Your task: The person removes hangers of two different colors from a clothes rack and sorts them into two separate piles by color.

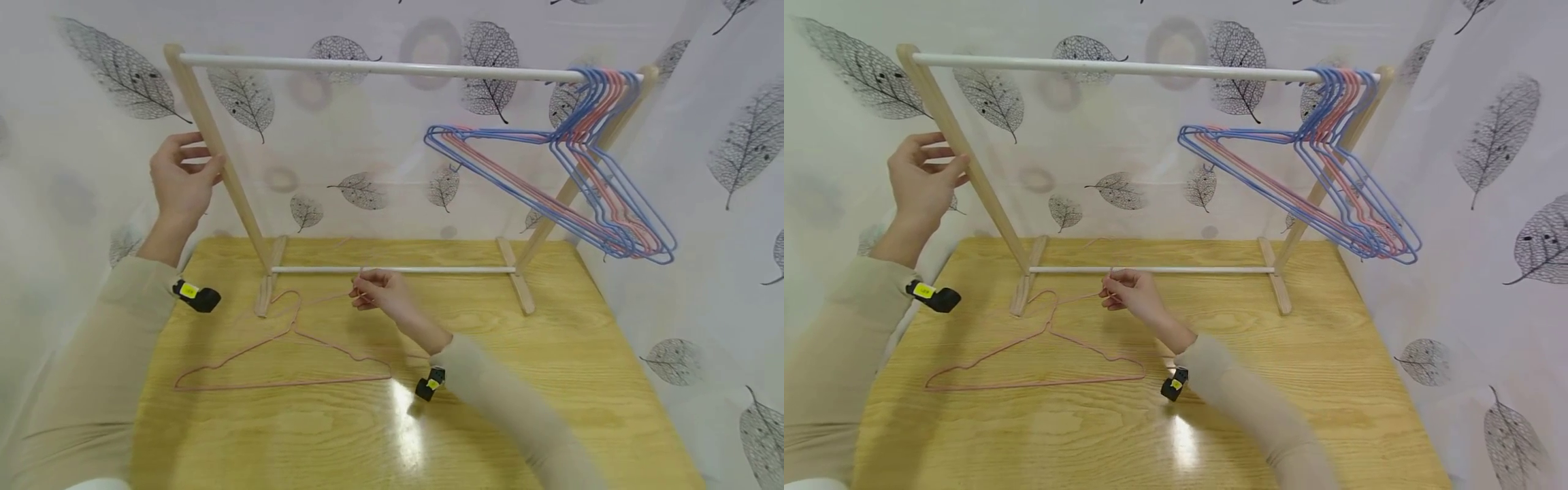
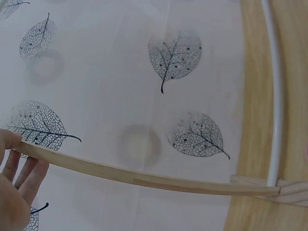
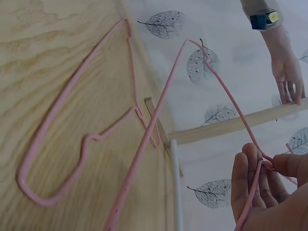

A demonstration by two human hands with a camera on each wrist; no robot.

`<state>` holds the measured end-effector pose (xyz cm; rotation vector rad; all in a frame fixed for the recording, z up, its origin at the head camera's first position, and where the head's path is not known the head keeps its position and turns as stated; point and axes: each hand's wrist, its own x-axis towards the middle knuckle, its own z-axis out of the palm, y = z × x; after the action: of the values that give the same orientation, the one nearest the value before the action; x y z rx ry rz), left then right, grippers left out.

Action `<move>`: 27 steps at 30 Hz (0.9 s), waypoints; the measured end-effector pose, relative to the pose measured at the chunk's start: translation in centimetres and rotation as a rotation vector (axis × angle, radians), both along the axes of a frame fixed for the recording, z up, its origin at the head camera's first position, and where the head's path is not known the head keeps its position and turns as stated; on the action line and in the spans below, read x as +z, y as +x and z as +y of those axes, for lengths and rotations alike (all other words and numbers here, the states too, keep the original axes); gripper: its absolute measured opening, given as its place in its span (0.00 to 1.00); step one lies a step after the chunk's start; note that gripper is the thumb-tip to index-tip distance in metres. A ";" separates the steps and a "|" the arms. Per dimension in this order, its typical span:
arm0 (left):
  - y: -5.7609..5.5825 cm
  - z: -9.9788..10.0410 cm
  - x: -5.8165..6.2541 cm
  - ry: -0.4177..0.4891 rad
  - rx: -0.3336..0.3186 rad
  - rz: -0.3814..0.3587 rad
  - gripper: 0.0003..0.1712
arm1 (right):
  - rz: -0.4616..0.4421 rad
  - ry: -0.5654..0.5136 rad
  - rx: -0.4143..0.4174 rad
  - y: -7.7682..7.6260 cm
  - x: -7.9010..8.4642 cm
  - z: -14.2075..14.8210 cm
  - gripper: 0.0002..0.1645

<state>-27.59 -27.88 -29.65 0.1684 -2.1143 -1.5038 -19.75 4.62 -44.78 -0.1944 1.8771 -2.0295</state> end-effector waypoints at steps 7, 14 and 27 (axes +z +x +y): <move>0.3 -0.1 0.1 0.023 0.003 -0.015 0.23 | -0.009 0.004 0.059 0.4 -1.5 -3.0 0.16; 0.3 0.2 0.1 0.030 0.002 0.001 0.22 | -0.029 0.009 0.115 1.2 -2.5 -6.3 0.18; 0.2 0.2 0.0 0.026 0.002 -0.011 0.22 | -0.083 0.002 0.110 1.8 -4.1 -10.5 0.14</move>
<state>-27.35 -27.65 -29.68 0.1890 -2.1030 -1.5328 -17.97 -5.83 -48.92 -0.2056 1.7784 -1.9323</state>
